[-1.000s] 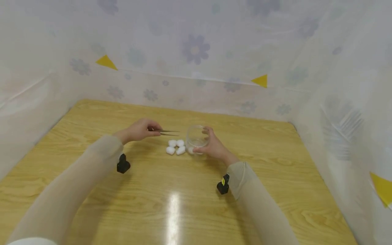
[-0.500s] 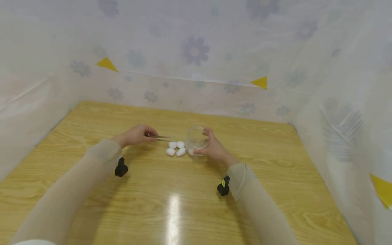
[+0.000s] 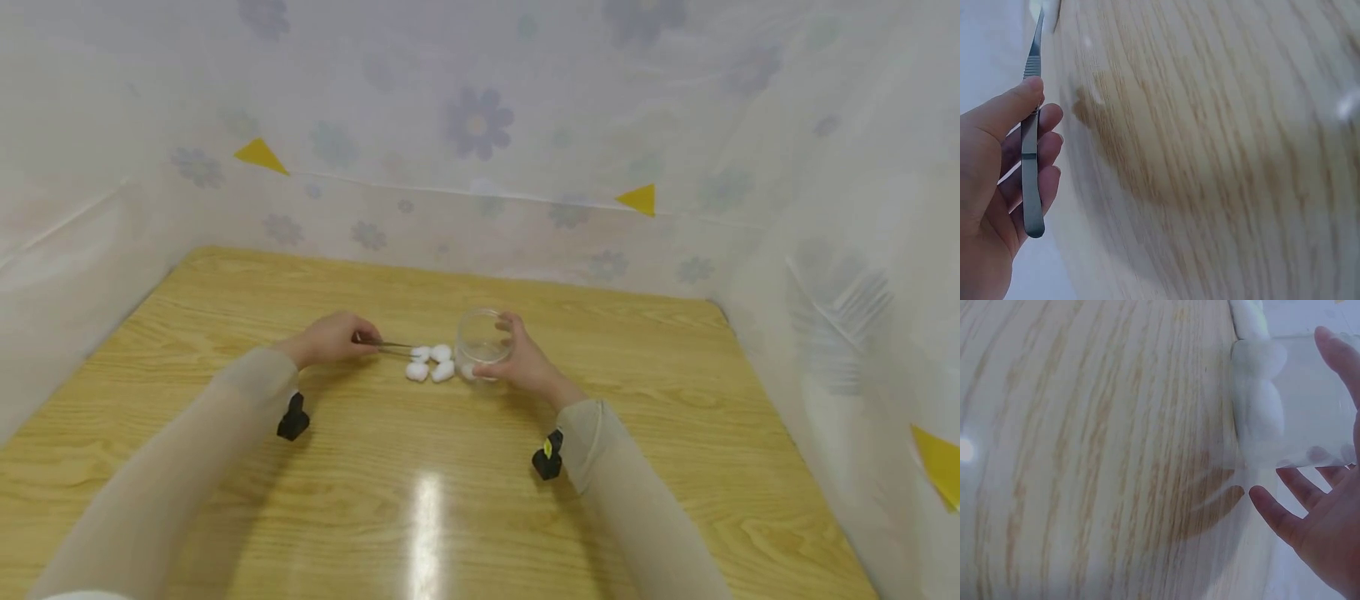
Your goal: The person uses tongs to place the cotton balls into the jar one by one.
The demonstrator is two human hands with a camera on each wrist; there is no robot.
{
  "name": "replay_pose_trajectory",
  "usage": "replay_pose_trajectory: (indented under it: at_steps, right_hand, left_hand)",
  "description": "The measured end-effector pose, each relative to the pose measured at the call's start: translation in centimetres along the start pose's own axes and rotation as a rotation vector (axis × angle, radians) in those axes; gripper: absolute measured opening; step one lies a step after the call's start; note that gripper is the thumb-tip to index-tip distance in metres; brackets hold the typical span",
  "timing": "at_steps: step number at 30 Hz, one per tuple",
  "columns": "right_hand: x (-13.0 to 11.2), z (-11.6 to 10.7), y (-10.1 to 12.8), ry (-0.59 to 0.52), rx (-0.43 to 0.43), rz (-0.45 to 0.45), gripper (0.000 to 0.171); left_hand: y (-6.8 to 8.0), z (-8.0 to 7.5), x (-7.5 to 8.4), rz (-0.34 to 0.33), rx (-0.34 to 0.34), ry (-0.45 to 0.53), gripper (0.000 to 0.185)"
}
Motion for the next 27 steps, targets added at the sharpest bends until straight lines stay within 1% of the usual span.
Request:
replay_pose_trajectory:
  at_steps: [3, 5, 7, 10, 13, 16, 17, 20, 24, 27]
  right_hand:
    - [-0.5, 0.0, 0.2, -0.005, -0.004, 0.003, 0.092]
    - [0.2, 0.0, -0.1, 0.000, -0.001, 0.003, 0.094]
    - [0.9, -0.1, -0.5, 0.007, 0.004, -0.004, 0.095]
    - [1.7, -0.1, -0.9, 0.014, 0.005, -0.010, 0.097]
    - [0.4, 0.2, -0.3, 0.007, -0.004, -0.002, 0.094]
    - [0.3, 0.2, -0.3, 0.003, -0.005, 0.004, 0.094]
    - [0.2, 0.2, -0.3, 0.007, -0.003, 0.001, 0.095]
    - [1.6, -0.1, -0.9, 0.014, 0.012, -0.007, 0.098]
    - [1.9, -0.3, -1.1, 0.030, 0.025, -0.009, 0.098]
    - [1.9, -0.4, -1.1, 0.033, 0.024, -0.011, 0.097]
  left_hand:
    - [0.0, 0.3, -0.3, -0.019, -0.018, -0.010, 0.022]
    - [0.0, 0.5, -0.5, -0.030, -0.025, -0.005, 0.022]
    - [0.1, 0.5, -0.4, -0.024, -0.023, -0.006, 0.021]
    - [0.3, 0.3, -0.3, -0.003, -0.002, -0.011, 0.019]
    - [0.5, 0.0, -0.2, 0.024, 0.030, -0.011, 0.018]
    - [0.8, -0.2, -0.4, 0.041, 0.049, 0.004, 0.017]
    - [0.9, -0.2, -0.5, 0.038, 0.048, 0.018, 0.016]
    - [1.1, -0.4, -0.7, 0.026, 0.058, 0.051, 0.016]
    - [1.3, -0.8, -0.9, 0.004, 0.076, 0.082, 0.017]
    - [1.4, -1.1, -0.8, 0.006, 0.082, 0.097, 0.018]
Point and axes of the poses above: each hand's wrist, its own y-axis away from the middle knuckle, its own z-axis out of the palm, x = y × z, the point moved 10 cm from there along -y, towards the middle knuckle, and after that the axes turned 11 degrees about -x, right-handed, at the moved point
